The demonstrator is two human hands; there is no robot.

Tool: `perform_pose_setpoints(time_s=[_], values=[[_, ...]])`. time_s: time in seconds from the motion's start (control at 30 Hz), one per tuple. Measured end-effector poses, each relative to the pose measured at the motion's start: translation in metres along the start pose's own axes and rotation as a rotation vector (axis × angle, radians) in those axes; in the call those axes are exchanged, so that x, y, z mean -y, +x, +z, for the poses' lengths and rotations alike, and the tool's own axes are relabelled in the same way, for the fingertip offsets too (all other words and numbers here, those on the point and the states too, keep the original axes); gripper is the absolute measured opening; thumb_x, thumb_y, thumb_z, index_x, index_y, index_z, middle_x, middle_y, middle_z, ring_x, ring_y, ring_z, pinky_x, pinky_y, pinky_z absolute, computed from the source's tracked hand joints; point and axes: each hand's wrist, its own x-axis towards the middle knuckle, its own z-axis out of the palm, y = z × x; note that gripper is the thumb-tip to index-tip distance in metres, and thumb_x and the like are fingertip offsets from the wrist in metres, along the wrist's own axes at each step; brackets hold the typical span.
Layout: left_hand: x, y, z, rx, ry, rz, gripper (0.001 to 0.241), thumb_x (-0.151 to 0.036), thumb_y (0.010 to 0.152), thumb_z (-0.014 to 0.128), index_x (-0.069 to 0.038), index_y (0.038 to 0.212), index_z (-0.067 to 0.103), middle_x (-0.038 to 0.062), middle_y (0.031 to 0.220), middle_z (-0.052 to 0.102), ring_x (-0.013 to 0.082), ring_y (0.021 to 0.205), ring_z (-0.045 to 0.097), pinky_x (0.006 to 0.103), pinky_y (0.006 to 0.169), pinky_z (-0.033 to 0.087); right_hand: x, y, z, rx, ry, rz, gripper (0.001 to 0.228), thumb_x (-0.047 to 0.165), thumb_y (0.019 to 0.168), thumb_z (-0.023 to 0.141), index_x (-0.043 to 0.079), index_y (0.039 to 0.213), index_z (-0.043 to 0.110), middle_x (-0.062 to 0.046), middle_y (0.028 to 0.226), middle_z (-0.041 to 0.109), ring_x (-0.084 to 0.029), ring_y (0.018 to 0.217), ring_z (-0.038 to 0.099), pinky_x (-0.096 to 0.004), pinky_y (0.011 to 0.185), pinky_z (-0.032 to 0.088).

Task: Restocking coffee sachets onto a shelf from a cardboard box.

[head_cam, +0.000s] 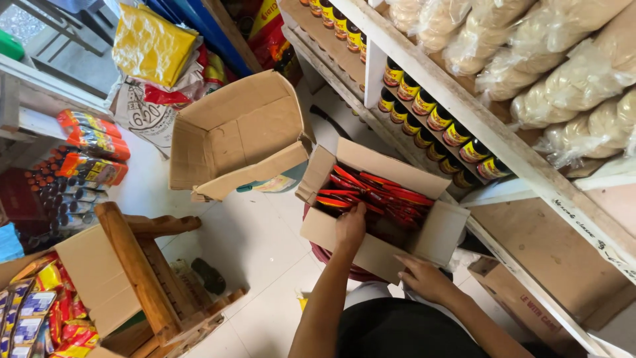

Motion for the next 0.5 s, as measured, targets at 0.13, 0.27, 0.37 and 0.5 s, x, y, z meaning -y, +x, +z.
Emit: perform_pose_setpoints(time_s=[0.13,0.27,0.37,0.5], values=[[-0.015,-0.011,-0.039,-0.015,-0.147,0.037,0.015,-0.017,0.095,0.048,-0.015,0.106,0.056,0.011,0.102,0.071,0.0408,0.083,0.069,0.0524,0.073,0.052,0.004,0.011,-0.007,0.048,0.138,0.157,0.056,0.034,0.094,0.057,0.019,0.148,0.053,0.000,0.103,0.077,-0.014,0.079,0.069,-0.027,0.075,0.054],[-0.049,-0.042,-0.104,-0.340,-0.361,0.190,0.013,-0.011,0.091,0.064,-0.012,0.104,0.063,0.006,0.095,0.069,0.0306,0.076,0.066,0.0410,0.067,0.053,0.029,0.014,-0.026,-0.004,0.773,0.422,0.059,0.043,0.096,0.053,0.006,0.141,0.063,-0.010,0.134,0.072,-0.021,0.112,0.067,-0.032,0.089,0.049],[-0.062,-0.067,-0.130,-0.549,-0.414,0.372,0.012,-0.003,0.085,0.072,-0.009,0.093,0.064,0.006,0.093,0.070,0.0214,0.071,0.066,0.0318,0.059,0.053,0.034,0.016,-0.036,0.082,1.471,0.439,0.068,0.061,0.097,0.043,0.003,0.126,0.064,-0.023,0.122,0.073,-0.032,0.105,0.068,-0.043,0.075,0.053],[-0.065,-0.099,-0.128,-0.546,-0.375,0.615,0.009,-0.005,0.086,0.072,-0.007,0.093,0.069,0.007,0.100,0.073,0.0178,0.082,0.067,0.0304,0.069,0.055,0.045,0.020,-0.038,0.067,1.953,0.104,0.059,0.053,0.102,0.053,0.005,0.135,0.061,-0.014,0.126,0.070,-0.025,0.103,0.069,-0.040,0.084,0.059]])
